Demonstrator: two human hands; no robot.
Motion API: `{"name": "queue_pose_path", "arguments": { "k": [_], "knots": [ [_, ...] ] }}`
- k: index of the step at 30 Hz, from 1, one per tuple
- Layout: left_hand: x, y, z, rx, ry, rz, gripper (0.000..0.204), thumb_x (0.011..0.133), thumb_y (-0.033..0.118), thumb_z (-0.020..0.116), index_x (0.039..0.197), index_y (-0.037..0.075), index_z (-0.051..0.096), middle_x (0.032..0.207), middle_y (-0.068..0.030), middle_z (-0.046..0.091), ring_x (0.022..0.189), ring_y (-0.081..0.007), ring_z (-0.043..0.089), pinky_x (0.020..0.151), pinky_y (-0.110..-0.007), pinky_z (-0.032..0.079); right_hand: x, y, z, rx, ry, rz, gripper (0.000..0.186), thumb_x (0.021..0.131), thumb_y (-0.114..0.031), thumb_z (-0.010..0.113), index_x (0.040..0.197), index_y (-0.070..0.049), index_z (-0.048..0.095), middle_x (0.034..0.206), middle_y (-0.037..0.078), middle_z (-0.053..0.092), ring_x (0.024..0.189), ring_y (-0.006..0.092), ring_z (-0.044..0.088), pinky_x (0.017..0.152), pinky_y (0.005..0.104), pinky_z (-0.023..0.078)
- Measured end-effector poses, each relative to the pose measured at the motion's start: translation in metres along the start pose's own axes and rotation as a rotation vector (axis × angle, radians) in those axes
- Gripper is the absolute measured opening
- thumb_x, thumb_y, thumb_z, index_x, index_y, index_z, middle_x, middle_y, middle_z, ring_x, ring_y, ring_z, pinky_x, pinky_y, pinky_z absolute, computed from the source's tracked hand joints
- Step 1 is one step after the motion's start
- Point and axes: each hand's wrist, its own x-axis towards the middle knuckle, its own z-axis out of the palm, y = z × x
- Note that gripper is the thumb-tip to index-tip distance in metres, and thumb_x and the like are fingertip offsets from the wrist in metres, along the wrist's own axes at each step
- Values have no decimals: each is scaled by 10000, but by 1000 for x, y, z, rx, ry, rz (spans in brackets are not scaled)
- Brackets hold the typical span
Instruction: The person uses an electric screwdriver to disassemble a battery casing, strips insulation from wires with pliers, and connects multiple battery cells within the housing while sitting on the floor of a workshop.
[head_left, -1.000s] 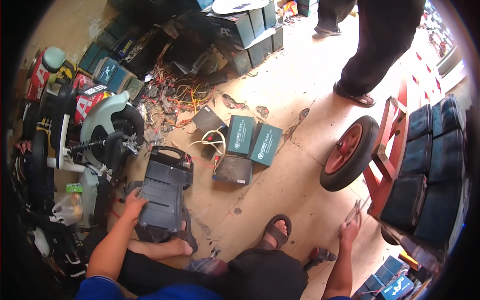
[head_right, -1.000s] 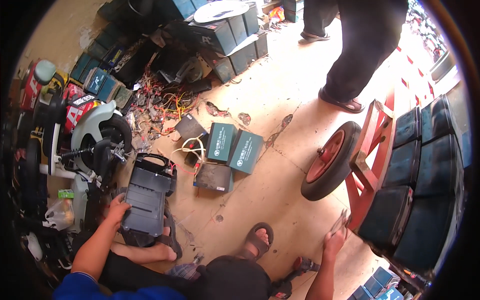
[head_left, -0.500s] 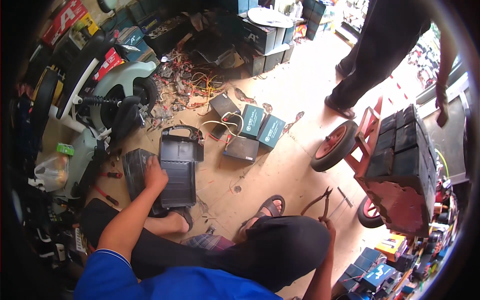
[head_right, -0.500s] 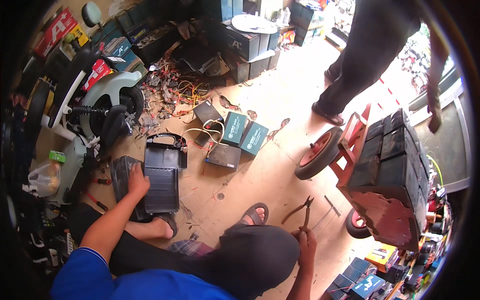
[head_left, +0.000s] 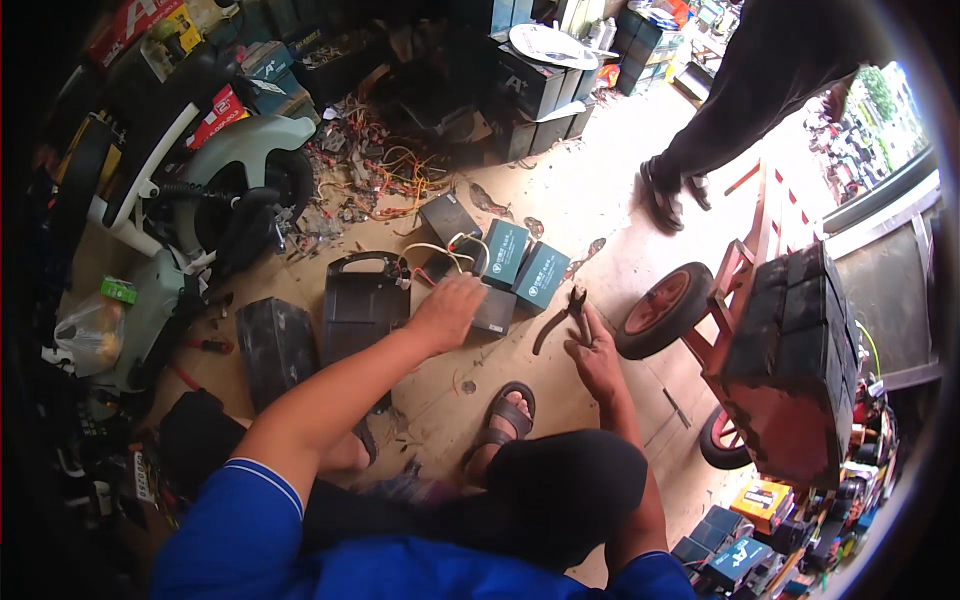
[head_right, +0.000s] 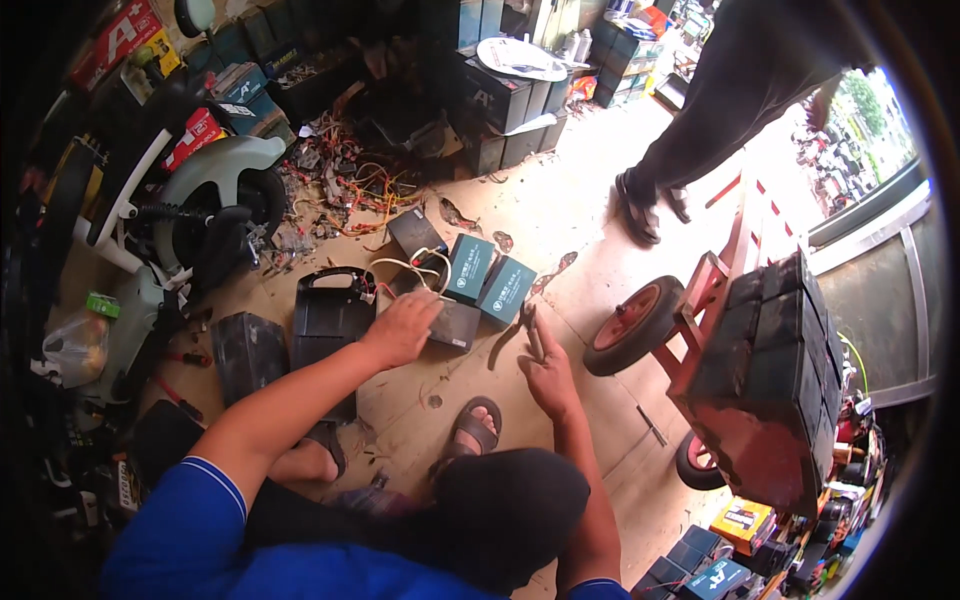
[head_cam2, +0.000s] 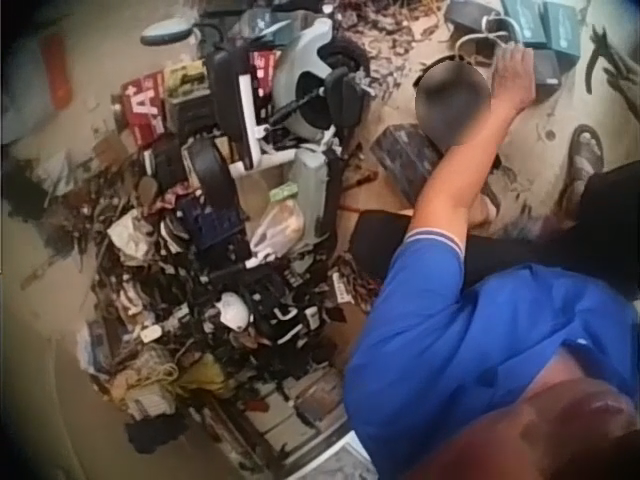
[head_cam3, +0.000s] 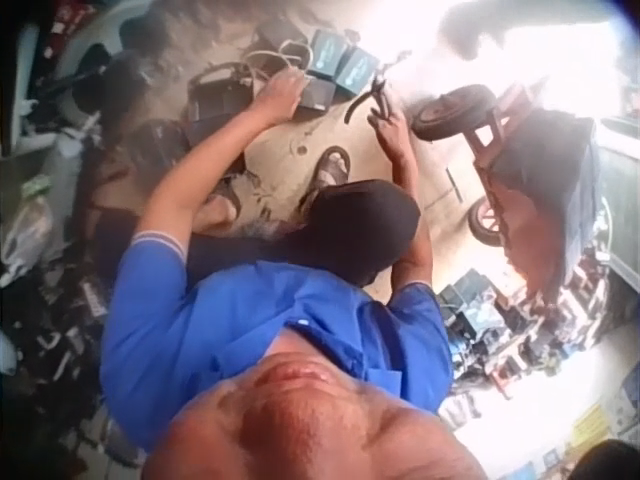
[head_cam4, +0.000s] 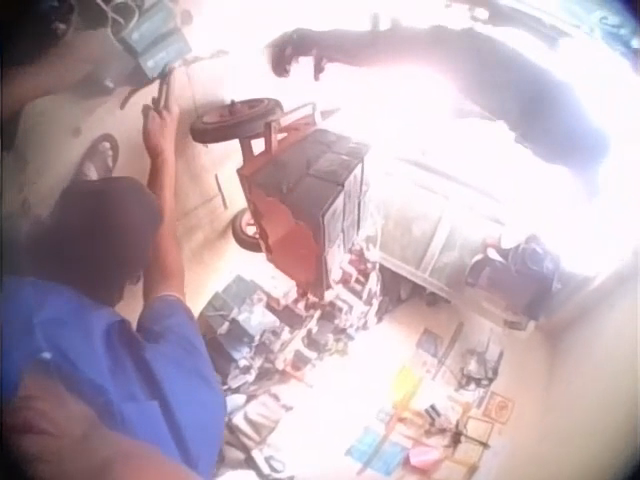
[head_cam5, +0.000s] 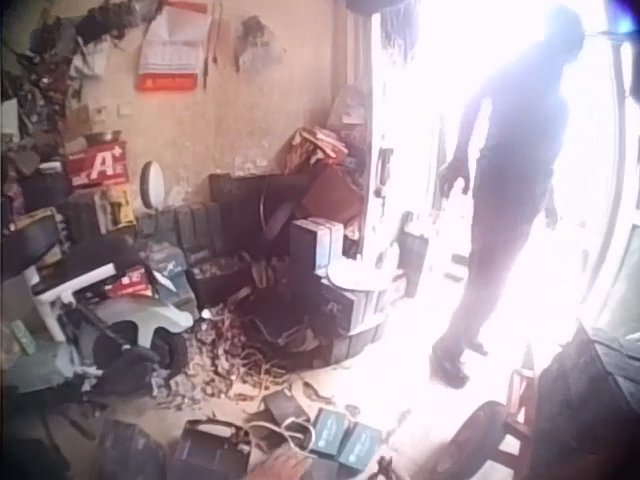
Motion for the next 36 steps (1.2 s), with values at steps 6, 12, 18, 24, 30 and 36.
{"name": "queue_pose_path", "arguments": {
  "k": [6, 12, 18, 24, 30, 36],
  "knots": [
    [60, -27, 47, 203, -101, 123, 350, 912, 160, 567, 1230, 16, 603, 1313, -164, 614, 1373, -347, 487, 1155, -482, 351, 86, 0, 0, 916, -228, 14, 638, 921, -71, 635, 1519, -38, 416, 1506, 168, 506, 1395, 343, 486, 1162, 510, 369],
    [74, -57, 71, 538, -596, -177, 288, 905, 212, 600, 1144, 64, 662, 993, -110, 688, 995, -263, 615, 887, -408, 407, 202, 43, -6, -833, 443, 63, 436, 880, -364, 758, 968, 44, 633, 971, 269, 690, 944, 441, 661, 835, 492, 534],
    [71, -76, 75, 288, -644, -337, 569, 901, 275, 637, 1440, 126, 532, 1077, -100, 683, 1013, -312, 652, 875, -483, 474, 275, 107, 9, -1018, 362, 312, 460, 872, -360, 701, 1096, 41, 671, 1176, 246, 678, 1118, 394, 660, 969, 437, 534],
    [97, -96, 86, 86, -944, -585, 527, 819, 115, 562, 1343, 68, 557, 1083, -213, 737, 989, -386, 724, 815, -516, 561, 279, 101, 18, -947, 303, 369, 330, 855, -221, 633, 1092, 6, 668, 1126, 230, 721, 1099, 357, 696, 941, 418, 555],
    [94, -53, 48, 62, -649, -363, 290, 814, 172, 594, 1068, 32, 604, 884, -234, 709, 859, -421, 701, 735, -539, 539, 220, 111, -16, -868, 556, 277, 253, 806, -225, 691, 964, -39, 627, 989, 216, 723, 943, 406, 695, 862, 482, 541],
    [44, 36, 20, -258, -407, -193, 329, 855, 344, 710, 1017, 71, 625, 883, -126, 672, 920, -338, 620, 831, -477, 435, 116, 148, -31, -349, 885, 158, 213, 873, -174, 667, 1023, -26, 636, 947, 182, 710, 856, 325, 689, 785, 425, 524]
  ]
}}
